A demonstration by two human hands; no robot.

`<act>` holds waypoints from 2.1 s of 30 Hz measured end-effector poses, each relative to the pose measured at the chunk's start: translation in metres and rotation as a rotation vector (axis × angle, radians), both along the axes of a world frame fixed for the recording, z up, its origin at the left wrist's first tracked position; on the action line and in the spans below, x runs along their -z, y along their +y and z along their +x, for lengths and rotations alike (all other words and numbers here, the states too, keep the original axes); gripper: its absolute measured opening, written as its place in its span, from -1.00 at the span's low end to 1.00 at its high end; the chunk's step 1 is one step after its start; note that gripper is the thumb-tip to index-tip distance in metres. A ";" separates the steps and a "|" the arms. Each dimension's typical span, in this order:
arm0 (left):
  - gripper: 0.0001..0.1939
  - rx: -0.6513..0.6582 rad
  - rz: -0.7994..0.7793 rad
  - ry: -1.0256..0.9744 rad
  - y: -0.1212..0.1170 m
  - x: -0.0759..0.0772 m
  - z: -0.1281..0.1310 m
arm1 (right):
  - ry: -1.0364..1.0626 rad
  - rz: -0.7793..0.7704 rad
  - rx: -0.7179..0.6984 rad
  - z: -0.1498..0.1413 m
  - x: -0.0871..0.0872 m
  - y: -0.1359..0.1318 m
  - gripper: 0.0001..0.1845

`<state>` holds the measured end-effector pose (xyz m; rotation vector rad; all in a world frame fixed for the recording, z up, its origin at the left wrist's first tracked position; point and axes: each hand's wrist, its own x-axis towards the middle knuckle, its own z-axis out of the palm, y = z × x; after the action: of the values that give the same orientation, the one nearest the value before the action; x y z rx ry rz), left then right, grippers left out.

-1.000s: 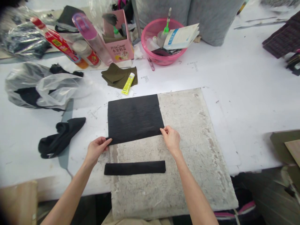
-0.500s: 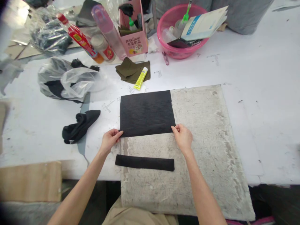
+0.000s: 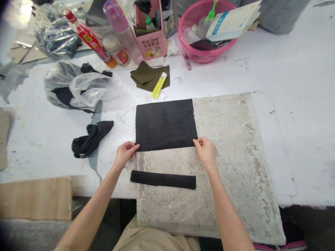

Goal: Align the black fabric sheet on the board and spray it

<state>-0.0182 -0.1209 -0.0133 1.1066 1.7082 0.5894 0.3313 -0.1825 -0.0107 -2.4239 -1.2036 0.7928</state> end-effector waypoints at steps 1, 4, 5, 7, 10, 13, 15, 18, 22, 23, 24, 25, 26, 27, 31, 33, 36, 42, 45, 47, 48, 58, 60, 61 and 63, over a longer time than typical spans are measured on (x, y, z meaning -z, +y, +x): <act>-0.65 0.000 0.000 -0.004 0.000 0.000 0.000 | -0.001 0.000 -0.004 0.000 0.000 0.000 -0.61; -0.65 0.013 -0.003 -0.009 0.001 -0.003 -0.001 | -0.023 0.002 -0.011 0.000 0.000 0.000 -0.62; -0.65 0.019 -0.009 -0.012 0.001 -0.004 -0.002 | -0.032 0.000 -0.013 0.000 0.000 0.001 -0.63; -0.66 0.030 -0.027 -0.023 0.001 -0.006 -0.002 | -0.042 -0.007 -0.019 -0.001 0.000 0.001 -0.65; -0.66 0.035 -0.043 -0.031 0.001 -0.007 -0.003 | -0.046 -0.022 -0.029 -0.001 0.000 0.001 -0.67; -0.66 0.030 -0.038 -0.026 0.001 -0.006 -0.003 | -0.060 -0.035 -0.027 0.000 0.001 0.002 -0.68; -0.66 0.022 -0.029 -0.023 0.001 -0.005 -0.003 | -0.076 -0.051 -0.029 0.000 0.001 0.003 -0.68; -0.67 0.019 -0.003 -0.002 0.001 -0.002 -0.004 | -0.125 -0.086 -0.042 -0.004 -0.001 0.003 -0.69; -0.70 0.026 0.056 0.037 0.000 0.002 -0.005 | -0.259 -0.134 -0.060 -0.016 -0.009 0.003 -0.70; -0.70 0.029 0.063 0.038 0.000 0.003 -0.005 | -0.303 -0.149 -0.062 -0.019 -0.012 0.003 -0.70; -0.71 0.032 0.062 0.031 0.000 0.004 -0.006 | -0.343 -0.162 -0.064 -0.022 -0.014 0.004 -0.69; -0.72 0.035 0.055 0.017 -0.001 0.004 -0.007 | -0.377 -0.173 -0.066 -0.025 -0.017 0.004 -0.69; -0.73 0.032 0.047 -0.002 -0.002 0.004 -0.008 | -0.402 -0.176 -0.067 -0.027 -0.019 0.004 -0.68; -0.73 0.023 0.045 -0.020 -0.004 0.003 -0.010 | -0.417 -0.173 -0.066 -0.028 -0.020 0.003 -0.69; -0.74 0.097 0.136 0.044 -0.026 -0.010 -0.022 | -0.354 -0.025 -0.089 -0.036 -0.025 -0.010 -0.67; -0.78 0.305 0.158 0.122 -0.044 -0.019 -0.029 | -0.240 0.112 -0.221 -0.050 -0.028 -0.027 -0.70; -0.79 0.676 0.205 0.213 -0.073 -0.031 -0.038 | -0.066 0.221 -0.569 -0.083 -0.032 -0.060 -0.80; -0.78 0.867 0.381 0.421 -0.103 -0.037 -0.037 | -0.056 0.191 -0.817 -0.132 -0.030 -0.108 -0.83; -0.79 0.888 0.410 0.503 -0.105 -0.037 -0.035 | -0.090 0.214 -0.794 -0.136 -0.026 -0.115 -0.85; -0.80 0.908 0.417 0.531 -0.106 -0.037 -0.034 | -0.111 0.228 -0.790 -0.136 -0.025 -0.116 -0.81; -0.81 0.908 0.419 0.534 -0.106 -0.037 -0.034 | -0.118 0.233 -0.786 -0.136 -0.024 -0.117 -0.79; -0.92 0.908 0.486 0.485 -0.111 -0.039 -0.034 | -0.093 0.212 -0.779 -0.133 -0.026 -0.118 -0.95; -0.92 0.947 0.463 0.504 -0.111 -0.040 -0.035 | -0.075 0.211 -0.766 -0.133 -0.027 -0.117 -0.89; -0.91 0.976 0.456 0.505 -0.111 -0.042 -0.035 | -0.064 0.213 -0.760 -0.133 -0.028 -0.117 -0.85; -0.89 1.009 0.444 0.490 -0.111 -0.044 -0.034 | -0.043 0.211 -0.767 -0.135 -0.029 -0.114 -0.77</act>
<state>-0.0524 -0.2318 0.0310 2.3461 1.1506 0.0257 0.1966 -0.2968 0.0181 -1.7918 -2.1510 0.7426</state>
